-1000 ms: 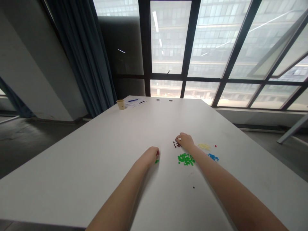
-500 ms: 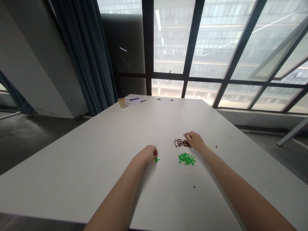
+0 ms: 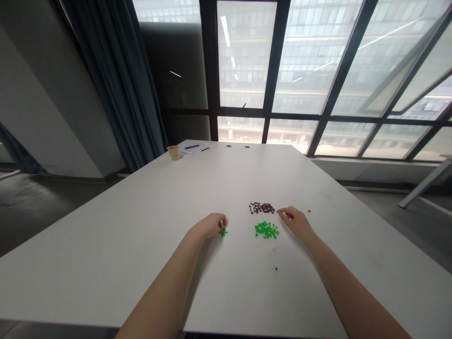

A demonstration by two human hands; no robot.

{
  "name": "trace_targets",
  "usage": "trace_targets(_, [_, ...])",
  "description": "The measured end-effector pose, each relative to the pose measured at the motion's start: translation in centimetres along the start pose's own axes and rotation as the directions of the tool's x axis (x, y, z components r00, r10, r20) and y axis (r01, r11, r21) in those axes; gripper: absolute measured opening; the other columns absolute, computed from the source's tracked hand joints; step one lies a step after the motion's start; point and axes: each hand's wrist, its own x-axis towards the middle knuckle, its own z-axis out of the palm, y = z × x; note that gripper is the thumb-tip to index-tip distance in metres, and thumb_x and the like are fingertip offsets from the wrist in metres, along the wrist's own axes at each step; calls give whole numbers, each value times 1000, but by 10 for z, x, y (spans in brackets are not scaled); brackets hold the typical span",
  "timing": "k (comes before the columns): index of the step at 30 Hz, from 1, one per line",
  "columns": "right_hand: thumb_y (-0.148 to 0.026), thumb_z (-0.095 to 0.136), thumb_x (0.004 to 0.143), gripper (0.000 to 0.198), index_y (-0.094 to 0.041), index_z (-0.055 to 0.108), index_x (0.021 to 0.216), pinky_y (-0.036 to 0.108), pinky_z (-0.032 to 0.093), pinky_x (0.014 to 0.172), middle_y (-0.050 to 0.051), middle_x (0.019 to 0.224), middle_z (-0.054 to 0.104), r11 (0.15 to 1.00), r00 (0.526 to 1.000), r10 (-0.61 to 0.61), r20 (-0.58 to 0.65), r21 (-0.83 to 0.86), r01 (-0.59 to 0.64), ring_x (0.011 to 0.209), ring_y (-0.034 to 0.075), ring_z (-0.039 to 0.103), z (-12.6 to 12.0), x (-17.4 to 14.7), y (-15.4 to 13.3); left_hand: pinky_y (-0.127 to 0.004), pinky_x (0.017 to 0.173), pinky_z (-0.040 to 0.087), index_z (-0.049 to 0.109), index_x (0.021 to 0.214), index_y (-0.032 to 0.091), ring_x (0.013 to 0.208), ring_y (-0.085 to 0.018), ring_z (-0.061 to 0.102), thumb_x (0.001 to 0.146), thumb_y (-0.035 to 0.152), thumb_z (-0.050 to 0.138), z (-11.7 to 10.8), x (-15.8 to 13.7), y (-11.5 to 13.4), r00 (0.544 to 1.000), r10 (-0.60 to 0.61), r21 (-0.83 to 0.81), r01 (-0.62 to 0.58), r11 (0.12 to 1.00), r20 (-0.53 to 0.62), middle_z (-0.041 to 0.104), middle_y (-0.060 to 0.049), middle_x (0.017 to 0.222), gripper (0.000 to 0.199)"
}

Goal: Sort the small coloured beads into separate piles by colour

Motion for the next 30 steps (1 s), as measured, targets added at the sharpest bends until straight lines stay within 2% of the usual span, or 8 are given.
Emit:
trace_targets(7, [-31,45,75,26,-18,67,79,26,37,57,0,59,51,1000,1000,-16,12,16,16,57,14,47,2,-1,6,-20,52,34,59,62,15,55,-11,48,57,7,49,0,2,-1,998,48,-16,-47,999,40,56,1,59,14])
trace_targets(13, [-29,47,75,23,-18,67,77,25,36,57,0,57,50,999,999,-26,23,39,25,56,13,46,-3,-2,1,-21,56,34,52,73,16,60,-11,45,70,16,43,-7,-6,22,983,150,-23,-153,988,-107,54,0,70,10])
trace_targets(16, [-27,47,75,22,-19,67,79,25,36,56,-1,57,49,996,998,-56,35,74,53,54,12,45,0,-4,-10,-21,57,36,49,79,17,61,-10,44,77,19,37,-1,-10,38,947,270,-56,-283,958,-172,52,0,73,12])
trace_targets(20, [-25,48,76,20,-19,66,81,24,38,57,1,63,54,981,988,-137,75,146,125,56,11,47,9,-10,-28,-24,66,38,47,81,18,69,-12,45,79,16,35,11,-14,57,843,468,-2,-486,874,-267,51,-2,80,13])
trace_targets(23, [-23,49,76,18,-19,66,81,24,39,59,2,67,56,971,977,-182,115,175,160,60,11,49,15,-14,-39,-26,70,40,48,81,18,75,-13,46,80,15,36,17,-13,62,789,540,23,-559,829,-294,51,-4,84,13])
trace_targets(26, [-22,51,76,17,-20,67,82,24,40,60,1,66,53,965,970,-209,126,190,184,61,11,49,19,-17,-46,-26,70,40,48,80,18,75,-13,47,80,14,36,18,-12,62,769,563,24,-585,811,-302,50,-4,84,13])
trace_targets(30, [-24,53,76,16,-22,66,86,25,41,65,1,69,52,953,969,-233,81,215,211,67,12,51,23,-20,-52,-26,68,40,49,80,18,73,-13,47,82,16,36,17,-13,62,764,565,20,-589,808,-311,50,-4,82,14])
